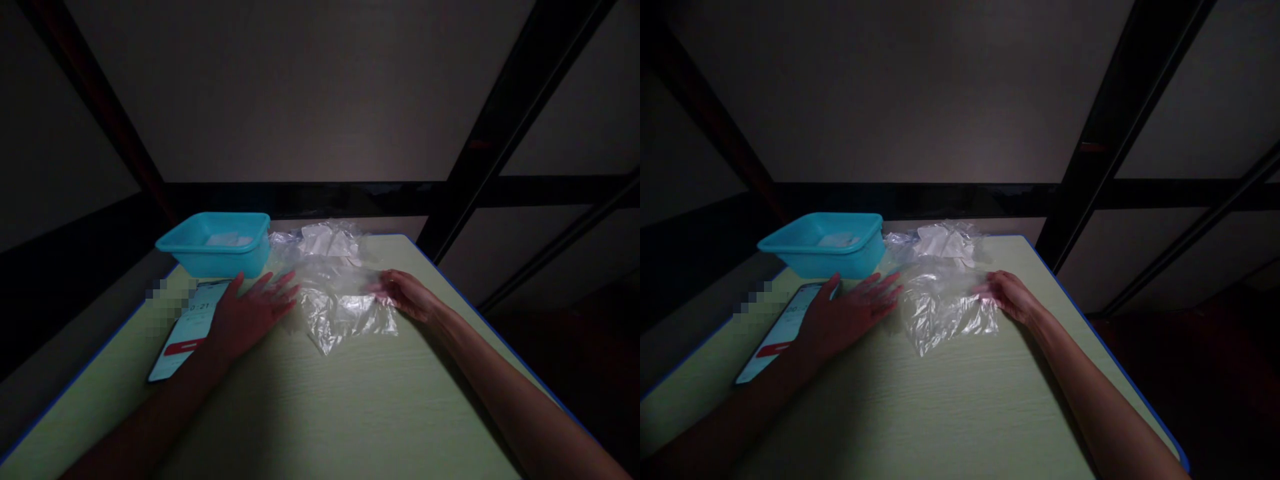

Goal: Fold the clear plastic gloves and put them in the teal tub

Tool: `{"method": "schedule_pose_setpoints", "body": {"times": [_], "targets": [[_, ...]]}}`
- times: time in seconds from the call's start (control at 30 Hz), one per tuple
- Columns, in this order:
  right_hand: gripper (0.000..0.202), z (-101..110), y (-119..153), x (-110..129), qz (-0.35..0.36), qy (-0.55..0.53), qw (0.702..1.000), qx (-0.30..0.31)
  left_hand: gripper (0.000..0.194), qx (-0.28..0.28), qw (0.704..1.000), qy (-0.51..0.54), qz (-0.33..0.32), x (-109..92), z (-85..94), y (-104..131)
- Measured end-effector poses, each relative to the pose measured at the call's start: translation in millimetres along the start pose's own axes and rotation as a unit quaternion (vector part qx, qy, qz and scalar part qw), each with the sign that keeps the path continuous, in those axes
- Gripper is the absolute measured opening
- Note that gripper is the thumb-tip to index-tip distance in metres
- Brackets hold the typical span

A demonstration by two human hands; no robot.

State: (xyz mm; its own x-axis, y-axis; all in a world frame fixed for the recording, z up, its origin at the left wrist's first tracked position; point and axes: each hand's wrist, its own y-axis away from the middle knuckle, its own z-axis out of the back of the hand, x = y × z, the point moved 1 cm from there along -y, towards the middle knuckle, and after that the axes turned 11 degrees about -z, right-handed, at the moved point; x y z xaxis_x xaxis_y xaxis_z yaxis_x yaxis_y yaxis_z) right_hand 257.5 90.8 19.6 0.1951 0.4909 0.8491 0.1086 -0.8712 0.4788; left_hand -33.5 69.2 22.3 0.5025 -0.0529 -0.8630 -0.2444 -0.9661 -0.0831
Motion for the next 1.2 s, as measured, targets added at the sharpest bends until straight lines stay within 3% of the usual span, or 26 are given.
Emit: {"method": "schedule_pose_setpoints", "body": {"times": [0.07,0.17,0.27,0.4,0.5,0.63,0.7,0.8,0.87,0.93,1.0,1.1,1.2], "targets": [[0.007,-1.7,1.6,0.6,0.010,0.002,1.000,-0.005,0.075,0.011,0.999,-0.048,-0.007,4.7,2.1,-0.6],[0.049,-5.2,5.1,0.2,0.044,0.022,0.999,-0.002,0.113,0.032,0.983,-0.177,-0.020,12.8,2.2,0.9],[0.086,-8.8,7.5,-2.0,0.078,0.055,0.995,0.013,0.125,0.077,0.969,-0.235,-0.020,20.0,-2.6,4.4],[0.098,-10.3,6.1,-5.4,0.100,0.072,0.992,0.016,0.122,0.123,0.981,-0.150,0.006,20.5,-11.0,10.2],[0.098,-8.8,3.7,-6.6,0.108,0.076,0.991,0.010,0.108,0.114,0.989,-0.088,0.033,13.3,-13.7,13.2],[0.095,-7.0,1.9,-7.0,0.099,0.087,0.991,-0.001,0.081,0.026,0.998,-0.058,-0.008,5.5,-13.6,10.4],[0.092,-6.9,2.1,-6.7,0.100,0.096,0.990,-0.013,0.080,-0.050,0.989,-0.130,-0.053,5.5,-13.3,7.9],[0.084,-7.5,3.5,-6.5,0.109,0.106,0.988,-0.021,0.072,-0.143,0.926,-0.325,-0.129,8.1,-15.4,9.8],[0.077,-9.1,4.7,-7.3,0.106,0.104,0.989,-0.017,0.064,-0.149,0.865,-0.437,-0.197,10.9,-20.8,16.0],[0.068,-12.4,6.0,-9.4,0.094,0.096,0.991,-0.014,0.054,-0.093,0.793,-0.529,-0.287,15.9,-30.5,24.6],[0.061,-17.5,7.3,-12.2,0.087,0.090,0.992,-0.010,0.042,0.012,0.708,-0.607,-0.361,24.4,-43.5,32.7],[0.056,-25.9,9.3,-15.7,0.092,0.093,0.991,-0.006,0.031,0.116,0.619,-0.685,-0.367,38.9,-60.2,38.4],[0.057,-29.6,9.9,-16.9,0.094,0.104,0.990,-0.011,0.015,0.138,0.548,-0.737,-0.372,44.4,-65.5,36.6]]}}
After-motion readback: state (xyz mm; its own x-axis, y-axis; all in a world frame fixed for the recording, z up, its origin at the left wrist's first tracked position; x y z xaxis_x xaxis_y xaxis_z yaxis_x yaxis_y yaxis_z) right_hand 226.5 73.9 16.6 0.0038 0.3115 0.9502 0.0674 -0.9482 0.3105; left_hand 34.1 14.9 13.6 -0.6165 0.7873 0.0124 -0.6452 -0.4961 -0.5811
